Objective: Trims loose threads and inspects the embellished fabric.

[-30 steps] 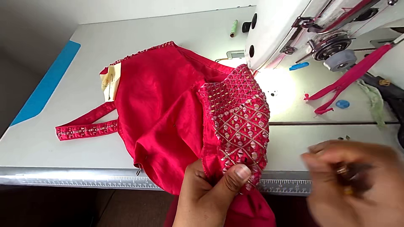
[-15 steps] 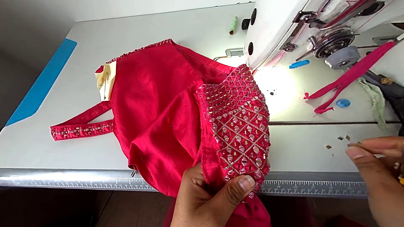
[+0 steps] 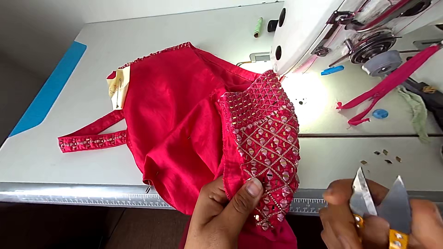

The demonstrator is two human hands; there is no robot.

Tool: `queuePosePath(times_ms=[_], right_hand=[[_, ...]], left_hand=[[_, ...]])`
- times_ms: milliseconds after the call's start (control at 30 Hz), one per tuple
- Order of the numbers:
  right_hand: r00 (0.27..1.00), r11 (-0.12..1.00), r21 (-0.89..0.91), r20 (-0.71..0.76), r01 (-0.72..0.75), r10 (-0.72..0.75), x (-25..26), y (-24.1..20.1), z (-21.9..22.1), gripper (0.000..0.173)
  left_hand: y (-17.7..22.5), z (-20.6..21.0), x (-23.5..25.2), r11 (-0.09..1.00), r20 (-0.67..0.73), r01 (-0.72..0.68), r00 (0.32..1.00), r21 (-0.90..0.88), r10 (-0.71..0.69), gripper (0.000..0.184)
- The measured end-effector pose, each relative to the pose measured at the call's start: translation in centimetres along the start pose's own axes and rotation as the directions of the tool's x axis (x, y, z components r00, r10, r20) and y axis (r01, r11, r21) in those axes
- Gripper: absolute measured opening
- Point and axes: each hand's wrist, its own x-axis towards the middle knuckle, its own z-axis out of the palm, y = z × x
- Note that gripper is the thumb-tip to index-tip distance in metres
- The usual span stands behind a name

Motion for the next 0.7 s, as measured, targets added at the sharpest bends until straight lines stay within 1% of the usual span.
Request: queuePosePath(times_ms=[100, 267, 433, 500, 567, 700], right_hand=[[1.000, 0.998, 0.059, -0.015, -0.022, 0.023, 0.1, 0.1, 0.2, 0.055], [0.999, 0.997, 0.069, 0.025, -0.022, 0.020, 0.0, 0.5, 0.2, 0.054], [1.000, 0.999, 0.035, 0.013, -0.013, 0.012, -0.1, 0.4, 0.1, 0.054], [0.999, 0.999, -0.024, 0.035, 0.031, -0.030, -0.2, 0.7, -0.2, 0.047], [0.995, 0.988, -0.122, 0.060, 0.090, -0.083, -0.4, 0.9, -0.2, 0.035], [0.984, 0.920, -0.350, 0.071, 0.179, -0.164, -0.4, 1.2, 0.9, 0.023]], left_hand=[[0.1, 0.0, 0.0, 1.000, -0.006, 0.015, 1.000, -0.014, -0.015, 0.022], [0.1, 0.0, 0.0, 0.999, -0.028, 0.017, 0.999, -0.045, -0.018, 0.021], [0.1, 0.1, -0.1, 0.999, -0.053, 0.017, 0.998, -0.038, -0.019, 0.022], [0.2, 0.2, -0.1, 0.999, -0.052, 0.012, 0.999, -0.046, -0.015, 0.022], [0.2, 0.3, -0.2, 0.999, -0.055, 0.013, 0.998, -0.051, -0.015, 0.023], [0.5, 0.5, -0.5, 0.998, -0.071, 0.023, 0.997, -0.052, -0.027, 0.024]])
